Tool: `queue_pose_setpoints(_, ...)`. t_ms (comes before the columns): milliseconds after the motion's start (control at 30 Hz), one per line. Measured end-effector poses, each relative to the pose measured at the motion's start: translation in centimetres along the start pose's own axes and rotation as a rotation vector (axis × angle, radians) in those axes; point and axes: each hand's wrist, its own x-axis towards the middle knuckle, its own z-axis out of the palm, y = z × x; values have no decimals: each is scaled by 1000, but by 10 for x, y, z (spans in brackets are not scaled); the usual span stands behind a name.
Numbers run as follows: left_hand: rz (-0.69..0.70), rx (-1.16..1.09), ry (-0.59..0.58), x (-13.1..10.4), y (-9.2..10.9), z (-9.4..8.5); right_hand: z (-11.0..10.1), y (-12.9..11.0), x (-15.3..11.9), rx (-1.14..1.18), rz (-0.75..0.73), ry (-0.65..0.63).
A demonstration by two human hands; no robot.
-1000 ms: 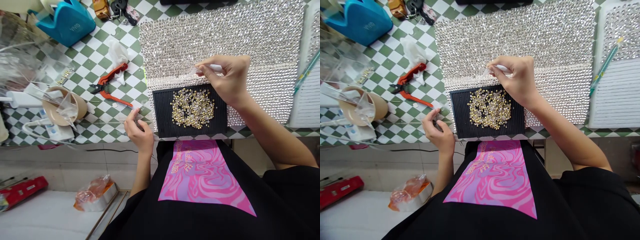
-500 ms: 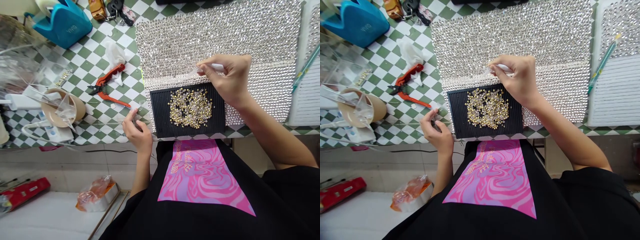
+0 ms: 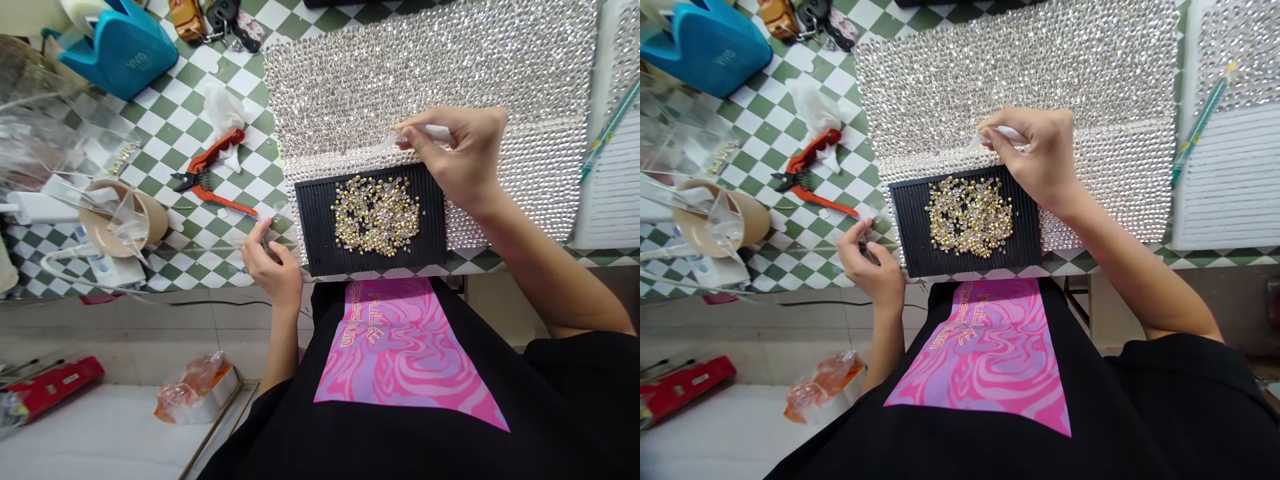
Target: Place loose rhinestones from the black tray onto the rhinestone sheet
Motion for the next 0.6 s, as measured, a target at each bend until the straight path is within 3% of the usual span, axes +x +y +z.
queue_pose_setpoints(600, 24, -5, 17, 0, -2, 1, -5, 5, -4, 56, -26, 54)
